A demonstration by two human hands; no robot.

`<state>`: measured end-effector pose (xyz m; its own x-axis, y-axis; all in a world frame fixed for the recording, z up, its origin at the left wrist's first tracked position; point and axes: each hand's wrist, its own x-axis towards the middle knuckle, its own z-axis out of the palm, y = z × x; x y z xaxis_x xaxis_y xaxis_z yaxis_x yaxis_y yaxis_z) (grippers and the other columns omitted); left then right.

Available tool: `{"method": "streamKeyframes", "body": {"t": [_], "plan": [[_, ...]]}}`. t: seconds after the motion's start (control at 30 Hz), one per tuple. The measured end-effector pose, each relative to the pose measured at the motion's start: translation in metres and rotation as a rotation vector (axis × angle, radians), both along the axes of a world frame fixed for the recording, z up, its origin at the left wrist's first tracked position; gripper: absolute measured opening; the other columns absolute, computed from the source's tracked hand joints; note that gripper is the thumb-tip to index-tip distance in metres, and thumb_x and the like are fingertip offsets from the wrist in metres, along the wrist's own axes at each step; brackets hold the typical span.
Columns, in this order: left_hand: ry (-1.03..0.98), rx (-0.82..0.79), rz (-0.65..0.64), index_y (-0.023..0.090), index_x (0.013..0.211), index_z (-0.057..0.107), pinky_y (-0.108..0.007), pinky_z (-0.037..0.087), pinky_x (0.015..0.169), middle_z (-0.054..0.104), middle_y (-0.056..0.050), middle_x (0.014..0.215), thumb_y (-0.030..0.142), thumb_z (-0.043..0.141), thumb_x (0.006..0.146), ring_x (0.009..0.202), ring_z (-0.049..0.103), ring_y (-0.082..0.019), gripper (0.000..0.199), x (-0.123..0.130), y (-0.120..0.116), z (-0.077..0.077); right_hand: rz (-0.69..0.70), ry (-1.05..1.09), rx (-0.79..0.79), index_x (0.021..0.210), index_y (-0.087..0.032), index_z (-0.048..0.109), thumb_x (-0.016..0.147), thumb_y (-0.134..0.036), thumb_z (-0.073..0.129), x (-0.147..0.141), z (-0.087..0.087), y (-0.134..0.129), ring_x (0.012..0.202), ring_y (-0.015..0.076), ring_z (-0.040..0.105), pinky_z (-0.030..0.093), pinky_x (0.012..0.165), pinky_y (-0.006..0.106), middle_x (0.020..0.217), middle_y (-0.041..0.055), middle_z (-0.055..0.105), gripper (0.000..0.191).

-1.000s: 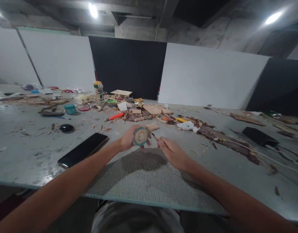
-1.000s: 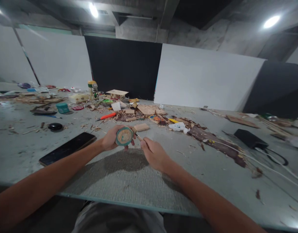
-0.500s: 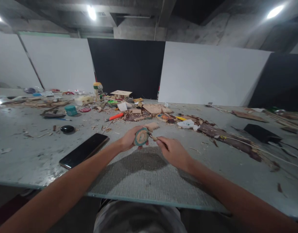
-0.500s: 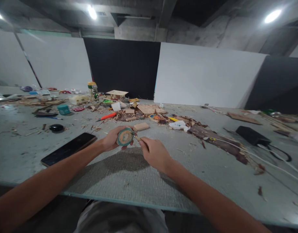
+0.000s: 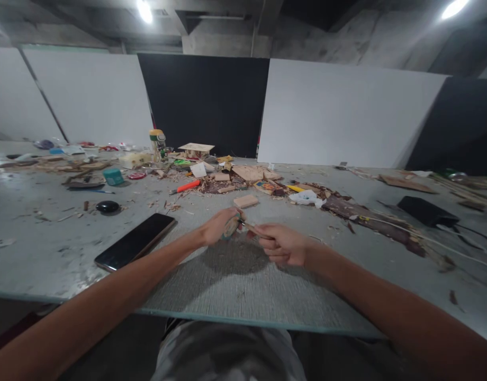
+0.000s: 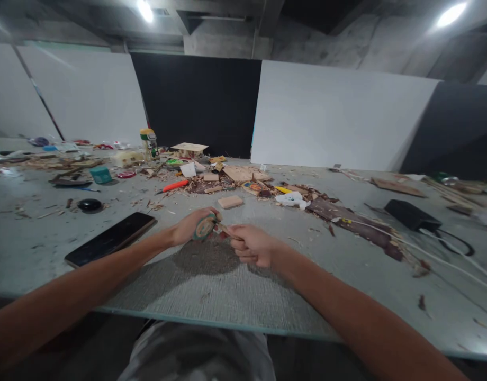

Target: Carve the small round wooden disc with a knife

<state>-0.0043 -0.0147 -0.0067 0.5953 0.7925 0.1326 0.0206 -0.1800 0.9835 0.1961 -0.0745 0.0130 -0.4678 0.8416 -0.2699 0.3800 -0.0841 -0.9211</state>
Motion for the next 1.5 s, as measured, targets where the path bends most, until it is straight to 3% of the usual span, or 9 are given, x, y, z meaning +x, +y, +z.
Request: {"method": "streamKeyframes", "body": {"t": [0.23, 0.33, 0.43, 0.5, 0.57, 0.7, 0.77, 1.37, 1.5], "plan": [[0.116, -0.045, -0.025, 0.014, 0.091, 0.055, -0.018, 0.035, 0.039, 0.062, -0.005, 0.075, 0.034, 0.052, 0.078, 0.049, 0.053, -0.010, 0.024, -0.003, 0.002, 0.007, -0.196, -0.440, 0.790, 0.072, -0.020, 0.057, 0.089, -0.033, 0.053, -0.013, -0.007, -0.007, 0.058, 0.0138, 0.042, 0.026, 0.054, 0.027, 0.066, 0.0032, 0.054, 0.022], [0.101, -0.038, -0.035, 0.014, 0.091, 0.055, -0.019, 0.034, 0.036, 0.061, -0.005, 0.070, 0.038, 0.050, 0.079, 0.046, 0.052, -0.011, 0.027, -0.003, 0.001, 0.007, -0.157, -0.261, 0.580, 0.074, -0.020, 0.056, 0.090, -0.040, 0.052, -0.008, -0.007, -0.004, 0.051, 0.0114, 0.036, 0.025, 0.048, 0.024, 0.058, -0.0005, 0.046, 0.027], [0.071, -0.056, -0.081, 0.014, 0.089, 0.056, -0.019, 0.036, 0.037, 0.060, -0.005, 0.065, 0.041, 0.050, 0.081, 0.047, 0.052, -0.011, 0.029, -0.001, -0.001, 0.007, 0.033, 0.022, 0.014, 0.087, -0.021, 0.056, 0.096, -0.047, 0.035, 0.004, -0.004, 0.002, 0.039, 0.0101, 0.017, 0.020, 0.037, 0.022, 0.048, -0.0086, 0.024, 0.035], [0.037, -0.082, -0.114, 0.014, 0.090, 0.057, -0.019, 0.039, 0.038, 0.063, -0.007, 0.070, 0.042, 0.052, 0.081, 0.051, 0.055, -0.013, 0.030, -0.001, 0.000, 0.006, 0.094, 0.131, -0.152, 0.095, -0.021, 0.056, 0.097, -0.046, 0.030, 0.010, -0.003, 0.004, 0.038, 0.0102, 0.010, 0.017, 0.034, 0.022, 0.049, -0.0103, 0.019, 0.035], [-0.016, -0.130, -0.123, 0.013, 0.094, 0.058, -0.021, 0.042, 0.040, 0.066, -0.009, 0.077, 0.041, 0.052, 0.081, 0.054, 0.059, -0.015, 0.031, -0.002, 0.003, 0.004, 0.054, 0.111, -0.054, 0.095, -0.021, 0.058, 0.097, -0.045, 0.033, 0.011, -0.003, 0.003, 0.039, 0.0100, 0.014, 0.019, 0.036, 0.021, 0.050, -0.0094, 0.023, 0.034], [-0.130, -0.255, -0.123, 0.011, 0.104, 0.060, -0.024, 0.045, 0.041, 0.068, -0.011, 0.082, 0.041, 0.046, 0.083, 0.059, 0.064, -0.019, 0.039, -0.006, 0.011, -0.001, -0.116, -0.156, 0.483, 0.077, -0.020, 0.058, 0.093, -0.037, 0.047, 0.004, -0.006, 0.000, 0.054, 0.0124, 0.040, 0.029, 0.049, 0.024, 0.061, -0.0013, 0.046, 0.025], [-0.150, -0.266, -0.151, 0.010, 0.105, 0.061, -0.024, 0.046, 0.043, 0.068, -0.012, 0.080, 0.041, 0.046, 0.082, 0.062, 0.065, -0.020, 0.042, -0.007, 0.013, -0.003, -0.133, -0.255, 0.617, 0.073, -0.021, 0.056, 0.093, -0.033, 0.047, -0.001, -0.008, -0.001, 0.061, 0.0147, 0.045, 0.030, 0.054, 0.026, 0.066, 0.0013, 0.052, 0.025], [-0.181, -0.294, -0.190, 0.007, 0.099, 0.064, -0.029, 0.049, 0.053, 0.070, -0.018, 0.090, 0.038, 0.042, 0.075, 0.071, 0.065, -0.023, 0.044, -0.006, 0.006, 0.003, -0.148, -0.185, 0.467, 0.069, -0.023, 0.053, 0.092, -0.039, 0.047, -0.004, -0.014, -0.004, 0.053, 0.0148, 0.037, 0.024, 0.048, 0.027, 0.057, 0.0000, 0.044, 0.030], [-0.203, -0.312, -0.169, 0.007, 0.101, 0.064, -0.028, 0.047, 0.051, 0.070, -0.017, 0.088, 0.039, 0.040, 0.075, 0.069, 0.064, -0.023, 0.048, -0.004, 0.007, 0.000, -0.149, -0.238, 0.593, 0.071, -0.022, 0.053, 0.094, -0.037, 0.043, -0.006, -0.016, -0.006, 0.060, 0.0160, 0.044, 0.029, 0.054, 0.027, 0.065, 0.0019, 0.051, 0.029]]}}
